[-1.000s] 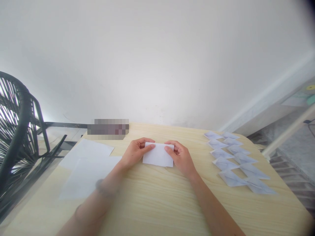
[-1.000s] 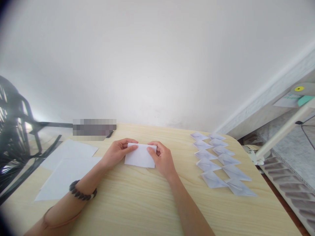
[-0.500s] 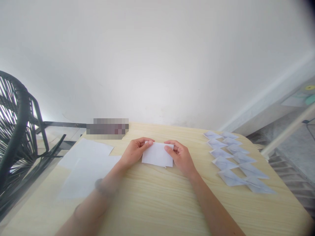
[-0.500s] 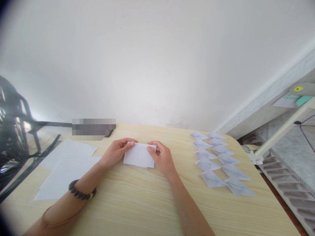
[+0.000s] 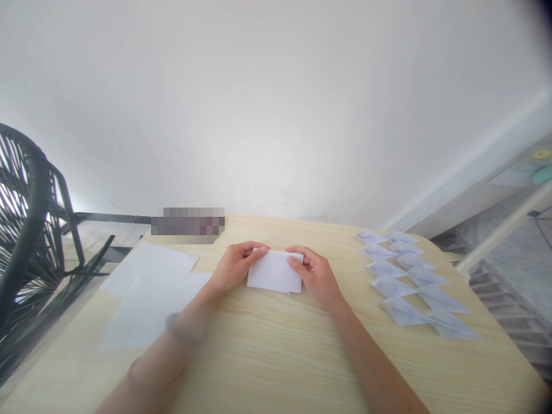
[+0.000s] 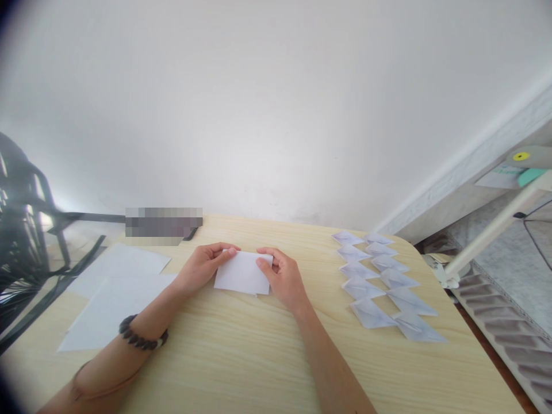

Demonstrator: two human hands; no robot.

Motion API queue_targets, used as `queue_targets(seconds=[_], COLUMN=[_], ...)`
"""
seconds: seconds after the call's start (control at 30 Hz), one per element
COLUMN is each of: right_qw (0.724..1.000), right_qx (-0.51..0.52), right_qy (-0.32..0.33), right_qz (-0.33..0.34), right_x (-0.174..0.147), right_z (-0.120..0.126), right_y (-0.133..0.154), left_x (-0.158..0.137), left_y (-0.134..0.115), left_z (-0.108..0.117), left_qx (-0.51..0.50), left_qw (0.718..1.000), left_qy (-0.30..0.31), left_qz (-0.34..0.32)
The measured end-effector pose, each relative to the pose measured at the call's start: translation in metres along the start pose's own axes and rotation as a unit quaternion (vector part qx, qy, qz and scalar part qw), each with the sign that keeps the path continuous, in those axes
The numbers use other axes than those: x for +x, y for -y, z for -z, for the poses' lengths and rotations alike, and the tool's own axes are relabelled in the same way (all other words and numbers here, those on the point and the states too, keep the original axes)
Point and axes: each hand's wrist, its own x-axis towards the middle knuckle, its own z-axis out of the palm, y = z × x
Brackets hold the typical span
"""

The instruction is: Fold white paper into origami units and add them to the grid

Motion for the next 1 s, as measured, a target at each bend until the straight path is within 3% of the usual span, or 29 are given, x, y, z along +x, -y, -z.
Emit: queue_targets(seconds=[0.6, 1.0], right_qw=[1.000, 0.996], right_qx=[-0.023, -0.050], right_qy=[0.004, -0.051], right_qz=[0.009, 0.044], right_x=[-0.0001, -0.0052], right_z=[0.0023, -0.0047], right_y=[-0.0022, -0.0006], left_x=[-0.0003, 0.0016], left_y=[-0.0023, 0.0007], left_z=[0.0001, 0.0012], left_qx=[-0.013, -0.037], left_qw=[1.000, 0.999], left_qy=[0.002, 0.008], left_qz=[0.025, 0.034])
